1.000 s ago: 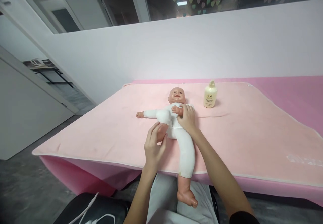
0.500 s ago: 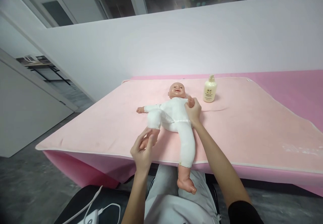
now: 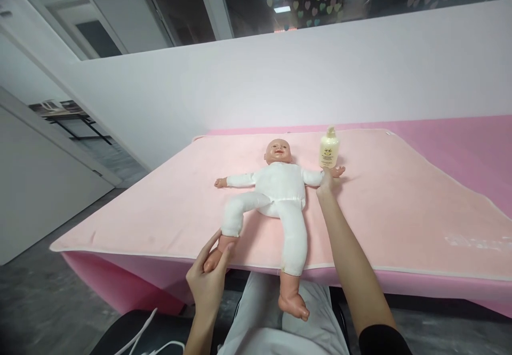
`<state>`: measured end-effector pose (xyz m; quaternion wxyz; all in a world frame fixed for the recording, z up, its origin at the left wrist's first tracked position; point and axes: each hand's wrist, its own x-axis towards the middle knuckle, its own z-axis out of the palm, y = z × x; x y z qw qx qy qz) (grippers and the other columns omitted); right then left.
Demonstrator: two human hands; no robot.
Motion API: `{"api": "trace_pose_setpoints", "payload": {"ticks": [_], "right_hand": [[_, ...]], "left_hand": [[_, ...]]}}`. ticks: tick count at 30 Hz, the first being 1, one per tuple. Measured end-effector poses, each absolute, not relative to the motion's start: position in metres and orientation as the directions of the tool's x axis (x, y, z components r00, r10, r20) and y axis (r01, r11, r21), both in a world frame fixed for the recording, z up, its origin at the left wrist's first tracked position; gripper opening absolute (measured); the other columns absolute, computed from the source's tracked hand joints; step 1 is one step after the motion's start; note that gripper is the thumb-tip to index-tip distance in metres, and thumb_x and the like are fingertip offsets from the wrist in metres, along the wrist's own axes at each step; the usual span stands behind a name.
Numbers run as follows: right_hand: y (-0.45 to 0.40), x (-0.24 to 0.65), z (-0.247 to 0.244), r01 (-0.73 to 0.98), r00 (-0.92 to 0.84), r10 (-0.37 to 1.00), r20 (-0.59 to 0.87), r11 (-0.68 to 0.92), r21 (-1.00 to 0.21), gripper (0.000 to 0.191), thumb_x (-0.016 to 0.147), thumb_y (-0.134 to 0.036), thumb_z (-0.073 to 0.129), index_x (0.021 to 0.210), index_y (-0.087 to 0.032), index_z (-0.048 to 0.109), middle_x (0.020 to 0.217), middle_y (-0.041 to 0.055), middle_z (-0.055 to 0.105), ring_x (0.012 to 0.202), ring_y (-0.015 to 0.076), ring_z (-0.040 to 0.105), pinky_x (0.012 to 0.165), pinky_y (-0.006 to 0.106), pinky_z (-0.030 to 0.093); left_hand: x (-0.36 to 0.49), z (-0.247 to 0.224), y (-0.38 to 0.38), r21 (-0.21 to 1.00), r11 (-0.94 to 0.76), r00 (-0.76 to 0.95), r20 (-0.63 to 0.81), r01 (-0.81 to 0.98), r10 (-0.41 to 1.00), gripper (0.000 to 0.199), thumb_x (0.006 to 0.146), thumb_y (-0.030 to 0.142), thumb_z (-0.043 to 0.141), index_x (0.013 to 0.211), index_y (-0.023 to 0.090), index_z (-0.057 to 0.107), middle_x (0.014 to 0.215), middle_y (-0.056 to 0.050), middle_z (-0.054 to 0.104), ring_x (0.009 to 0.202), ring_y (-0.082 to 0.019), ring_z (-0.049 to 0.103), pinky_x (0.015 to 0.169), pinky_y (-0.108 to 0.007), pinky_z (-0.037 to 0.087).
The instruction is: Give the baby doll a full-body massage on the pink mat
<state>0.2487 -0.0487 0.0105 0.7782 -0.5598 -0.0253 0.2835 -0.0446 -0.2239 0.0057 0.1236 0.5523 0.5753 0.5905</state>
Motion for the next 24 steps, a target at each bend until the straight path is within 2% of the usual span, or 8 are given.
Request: {"api": "trace_pose_setpoints", "payload": {"ticks": [3,7,10,12,14,16,20,24], "right_hand": [[-0.049,0.240,0.012,-0.311,0.825,0.546,-0.147,0.220,-0.925,0.036,0.056,-0.017,0.066,0.090,-0.018,0.056,0.085,-0.0014,0.062,0.076,0.0130,0.061,0.069,0.024,0.051],[-0.058,0.220,0.017,0.098,0.754,0.601,0.267,0.298,-0.950,0.030,0.059,-0.020,0.061,0.089,-0.017,0.056,0.081,-0.0013,0.061,0.075,0.0136,0.057,0.072,0.026,0.047],[-0.066,0.205,0.020,0.496,0.539,0.650,0.536,0.269,-0.826,0.013,0.067,-0.021,0.054,0.079,-0.019,0.054,0.072,-0.0006,0.058,0.068,0.0147,0.052,0.068,0.027,0.042],[-0.070,0.198,0.021,0.728,0.286,0.709,0.644,0.276,-0.628,0.001,0.070,-0.019,0.051,0.071,-0.020,0.050,0.066,0.0008,0.055,0.066,0.0164,0.048,0.067,0.029,0.038],[-0.072,0.193,0.022,0.855,0.084,0.733,0.675,0.296,-0.427,0.007,0.074,-0.020,0.050,0.068,-0.020,0.049,0.065,0.0029,0.054,0.067,0.0182,0.047,0.067,0.030,0.035],[-0.072,0.191,0.022,0.903,0.020,0.734,0.679,0.278,-0.327,0.011,0.079,-0.023,0.050,0.069,-0.020,0.049,0.066,0.0044,0.055,0.068,0.0194,0.046,0.067,0.031,0.033],[-0.072,0.191,0.023,0.916,0.042,0.725,0.688,0.247,-0.317,0.013,0.081,-0.028,0.051,0.071,-0.020,0.051,0.069,0.0055,0.057,0.069,0.0203,0.047,0.067,0.031,0.033],[-0.072,0.194,0.023,0.876,0.116,0.727,0.677,0.246,-0.414,0.007,0.076,-0.022,0.050,0.069,-0.020,0.050,0.069,0.0049,0.057,0.068,0.0197,0.048,0.067,0.030,0.035]], "left_hand": [[-0.028,0.020,-0.197,0.799,-0.363,-0.305,0.540,0.480,0.785,0.035,0.073,0.031,0.070,0.106,0.020,0.068,0.108,-0.004,0.071,0.096,-0.021,0.068,0.089,-0.033,0.056],[-0.001,0.034,-0.158,0.800,-0.382,-0.189,0.510,0.462,0.839,0.039,0.075,0.031,0.068,0.112,0.019,0.067,0.116,-0.005,0.068,0.101,-0.022,0.066,0.093,-0.037,0.054],[0.010,0.036,-0.141,0.804,-0.374,-0.149,0.486,0.462,0.861,0.037,0.077,0.028,0.066,0.113,0.018,0.066,0.116,-0.006,0.067,0.106,-0.023,0.064,0.096,-0.037,0.052],[0.013,0.035,-0.139,0.800,-0.380,-0.131,0.487,0.464,0.863,0.037,0.078,0.027,0.066,0.114,0.019,0.066,0.117,-0.006,0.067,0.109,-0.024,0.063,0.097,-0.038,0.051],[0.013,0.035,-0.141,0.790,-0.401,-0.105,0.498,0.464,0.861,0.038,0.078,0.026,0.066,0.115,0.019,0.065,0.120,-0.006,0.065,0.111,-0.024,0.062,0.099,-0.039,0.049],[0.013,0.035,-0.144,0.784,-0.416,-0.084,0.505,0.461,0.859,0.038,0.078,0.026,0.065,0.116,0.019,0.065,0.121,-0.006,0.064,0.114,-0.023,0.060,0.100,-0.038,0.048],[0.014,0.037,-0.146,0.794,-0.412,-0.083,0.495,0.446,0.865,0.036,0.079,0.025,0.065,0.114,0.018,0.065,0.121,-0.007,0.064,0.114,-0.023,0.060,0.102,-0.038,0.047],[0.012,0.035,-0.147,0.858,-0.366,-0.091,0.423,0.360,0.902,0.040,0.077,0.026,0.066,0.116,0.018,0.064,0.123,-0.007,0.063,0.115,-0.024,0.059,0.101,-0.040,0.047]]}}
